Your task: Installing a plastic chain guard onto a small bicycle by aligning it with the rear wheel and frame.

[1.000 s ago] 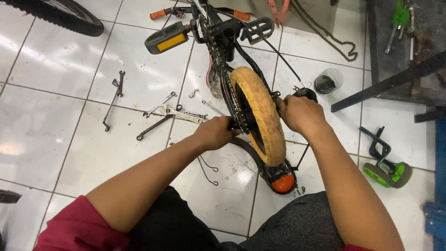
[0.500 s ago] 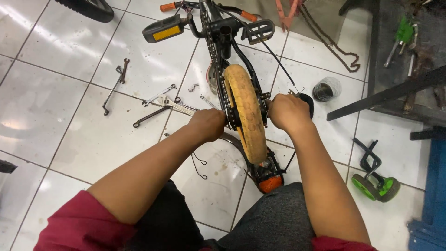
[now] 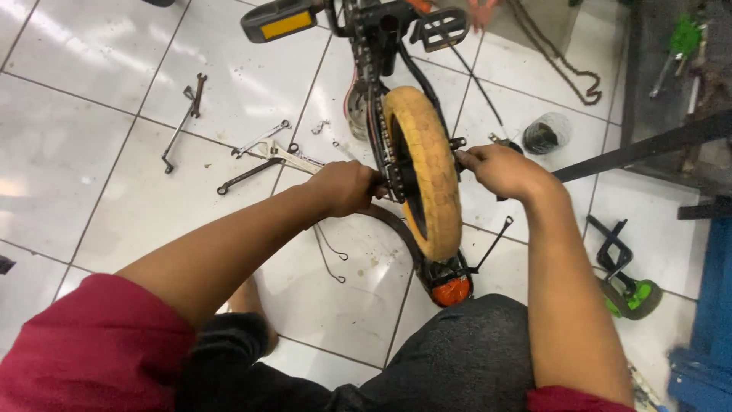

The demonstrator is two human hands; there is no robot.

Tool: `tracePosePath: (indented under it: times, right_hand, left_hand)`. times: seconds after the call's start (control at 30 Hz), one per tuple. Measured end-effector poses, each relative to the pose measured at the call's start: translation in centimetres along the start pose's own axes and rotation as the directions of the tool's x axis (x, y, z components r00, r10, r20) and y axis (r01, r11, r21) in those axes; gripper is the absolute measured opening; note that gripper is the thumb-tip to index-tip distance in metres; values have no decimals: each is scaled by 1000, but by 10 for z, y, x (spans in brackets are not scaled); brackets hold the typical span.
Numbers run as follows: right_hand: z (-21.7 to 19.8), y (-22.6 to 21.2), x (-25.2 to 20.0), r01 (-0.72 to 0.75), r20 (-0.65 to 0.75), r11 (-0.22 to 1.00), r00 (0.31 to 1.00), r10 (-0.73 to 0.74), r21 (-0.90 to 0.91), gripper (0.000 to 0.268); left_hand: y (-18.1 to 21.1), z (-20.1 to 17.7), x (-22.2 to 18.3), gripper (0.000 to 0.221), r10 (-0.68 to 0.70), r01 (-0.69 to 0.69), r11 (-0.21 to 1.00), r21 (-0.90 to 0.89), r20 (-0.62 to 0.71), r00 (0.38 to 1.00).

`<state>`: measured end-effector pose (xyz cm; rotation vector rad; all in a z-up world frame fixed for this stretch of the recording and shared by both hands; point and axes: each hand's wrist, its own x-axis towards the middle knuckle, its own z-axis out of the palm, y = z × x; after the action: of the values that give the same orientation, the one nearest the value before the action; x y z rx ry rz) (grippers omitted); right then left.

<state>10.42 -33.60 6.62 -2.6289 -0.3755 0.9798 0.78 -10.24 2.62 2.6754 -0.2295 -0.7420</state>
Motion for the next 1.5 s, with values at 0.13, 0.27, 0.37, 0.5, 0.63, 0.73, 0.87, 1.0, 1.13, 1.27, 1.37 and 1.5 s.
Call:
tracePosePath:
  times: [0.13, 0.27, 0.37, 0.5, 0.63, 0.73, 0.87, 1.0, 1.13, 1.27, 1.37, 1.5]
  right_hand:
    - [15, 11, 15, -25, -59, 998, 998, 28, 61, 50]
    - [37, 3, 4, -2, -126, 976, 992, 30, 216, 50]
    - [64, 30, 22, 107, -229, 920, 973, -19, 378, 47]
    - [83, 59, 32, 224, -400, 953, 908, -127, 205, 34]
    - [93, 64, 41, 223, -466, 969, 872, -150, 107, 32]
    - [99, 47, 41, 313, -491, 943, 843, -220, 115, 31]
    - [94, 38, 34, 495, -568, 864, 740, -361, 95, 41]
    - [100, 47, 41, 491, -616, 815, 755, -224, 306, 52]
    - [101, 42, 36, 389, -567, 815, 819, -92, 430, 53]
    - [108, 57, 45, 360, -529, 800, 846, -63, 481, 50]
    - [105, 46, 37, 358, -536, 798, 842, -53, 484, 51]
    - [106, 39, 36, 309, -531, 769, 846, 48, 560, 54]
  left_hand:
    - [-26, 6, 6, 32, 88, -88, 989, -120, 2, 996]
    - [-59, 30, 17, 44, 265, -272, 944, -186, -64, 962]
    - [-76, 46, 25, 45, 392, -420, 896, -144, -184, 901]
    - [-81, 69, 34, 43, 451, -519, 839, -165, -322, 832]
    - [-82, 67, 39, 40, 481, -560, 813, -159, -357, 801]
    - [-89, 68, 45, 37, 557, -639, 752, -158, -366, 746]
    - [-92, 66, 52, 36, 616, -674, 734, -83, -337, 712]
    - [-93, 71, 52, 36, 600, -650, 754, -89, -306, 739]
    - [-94, 67, 53, 36, 633, -683, 727, -71, -317, 706]
    - [-96, 71, 60, 32, 665, -711, 703, -9, -345, 662]
    - [-99, 74, 67, 32, 673, -717, 697, 3, -346, 653]
    - [-97, 70, 63, 30, 690, -735, 678, 11, -357, 630]
